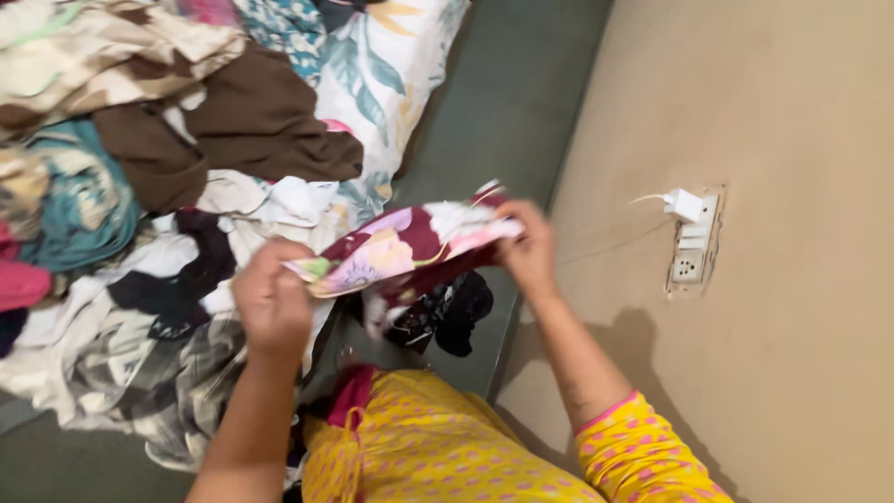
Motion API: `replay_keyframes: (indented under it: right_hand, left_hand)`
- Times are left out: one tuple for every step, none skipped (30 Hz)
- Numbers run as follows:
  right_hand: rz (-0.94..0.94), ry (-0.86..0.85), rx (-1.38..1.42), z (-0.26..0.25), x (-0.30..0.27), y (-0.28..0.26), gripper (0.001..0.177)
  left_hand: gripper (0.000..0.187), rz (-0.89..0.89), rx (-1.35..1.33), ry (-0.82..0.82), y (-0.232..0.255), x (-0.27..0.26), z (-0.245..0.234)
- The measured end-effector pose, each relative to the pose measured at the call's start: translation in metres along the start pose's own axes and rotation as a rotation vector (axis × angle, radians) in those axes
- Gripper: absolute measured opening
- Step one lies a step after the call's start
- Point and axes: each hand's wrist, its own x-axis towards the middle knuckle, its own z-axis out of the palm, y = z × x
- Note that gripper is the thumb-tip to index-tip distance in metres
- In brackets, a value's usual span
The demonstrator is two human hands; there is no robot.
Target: The person sorts a pile of mixed laundry and miscellaneous items on the floor. They pick up various garments, including shirts and pants, and place them into a green laundry basket. The person also handles plastic shopping bags and bubble wrap, placing them into a separate pink bucket. The task involves separating different types of items into distinct containers.
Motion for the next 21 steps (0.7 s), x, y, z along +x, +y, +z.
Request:
replay_keyframes:
  right_hand:
    - [0.141, 0.062, 0.128, -0.006, 0.006, -0.018, 0.026]
    - [0.094, -0.054, 0.019, -0.003, 0.013, -0.035, 0.029]
    - [0.047, -0.168, -0.089, 0.003, 0.019, -0.051, 0.033]
    - [-0.002, -0.281, -0.199, 0.008, 0.023, -0.067, 0.037]
    - [-0.039, -0.314, -0.27, 0.014, 0.023, -0.082, 0.035]
    - [-0.078, -0.346, -0.34, 0.019, 0.022, -0.097, 0.033]
    - [-0.119, -0.381, -0.409, 0.028, 0.021, -0.109, 0.032]
    - [-0.097, -0.311, -0.252, 0.038, 0.019, -0.12, 0.032]
    - [-0.071, -0.242, -0.096, 0.046, 0.017, -0.129, 0.033]
    - [-0.042, -0.175, 0.06, 0.053, 0.016, -0.138, 0.034]
    - [-0.062, -0.244, 0.05, 0.061, 0.013, -0.145, 0.033]
    - [-0.084, -0.312, 0.04, 0.069, 0.01, -0.153, 0.032]
    - [-0.102, -0.381, 0.031, 0.079, 0.005, -0.162, 0.031]
    - [-0.161, -0.555, 0.017, 0.09, -0.001, -0.172, 0.027]
    - [-0.219, -0.727, 0.003, 0.099, -0.011, -0.183, 0.023]
    - [-0.279, -0.898, -0.009, 0.108, -0.02, -0.193, 0.02]
    - [-0.237, -0.852, 0.069, 0.121, -0.029, -0.203, 0.02]
    - [-0.193, -0.804, 0.147, 0.136, -0.038, -0.212, 0.021]
    - [-0.148, -0.754, 0.223, 0.148, -0.048, -0.22, 0.024]
    - [-0.173, -0.777, 0.368, 0.155, -0.052, -0.228, 0.047]
    - [-0.197, -0.801, 0.514, 0.16, -0.049, -0.234, 0.07]
  left_hand:
    - [0.022, -0.014, 0.138, -0.025, -0.001, -0.006, -0.006]
    - [0.02, 0.046, 0.226, 0.029, -0.002, -0.011, -0.011]
    - [0.018, 0.102, 0.316, 0.081, -0.004, -0.015, -0.016]
    - [0.016, 0.158, 0.406, 0.133, -0.007, -0.019, -0.022]
    - [0.017, 0.109, 0.368, 0.254, -0.008, -0.021, -0.032]
    - [0.018, 0.062, 0.328, 0.375, -0.01, -0.022, -0.044]
    - [0.019, 0.015, 0.288, 0.499, -0.009, -0.027, -0.058]
    - [0.016, -0.003, 0.443, 0.479, -0.008, -0.033, -0.07]
    - [0.014, -0.026, 0.597, 0.456, -0.003, -0.039, -0.08]
    - [0.011, -0.053, 0.749, 0.43, 0.003, -0.045, -0.089]
    - [0.015, -0.055, 0.851, 0.316, 0.01, -0.05, -0.096]
    - [0.022, -0.059, 0.949, 0.2, 0.018, -0.054, -0.099]
    - [0.03, -0.068, 1.045, 0.077, 0.027, -0.059, -0.101]
    - [0.044, 0.094, 0.837, 0.086, 0.036, -0.063, -0.099]
    - [0.058, 0.252, 0.627, 0.091, 0.045, -0.068, -0.092]
    - [0.071, 0.296, 0.54, 0.041, 0.053, -0.074, -0.086]
    - [0.086, 0.335, 0.451, -0.004, 0.06, -0.08, -0.08]
    - [0.066, 0.189, 0.493, -0.055, 0.065, -0.08, -0.078]
    - [0.046, 0.043, 0.529, -0.107, 0.067, -0.079, -0.078]
    - [0.027, -0.103, 0.561, -0.16, 0.07, -0.081, -0.083]
    - [0.023, -0.104, 0.415, -0.071, 0.074, -0.086, -0.092]
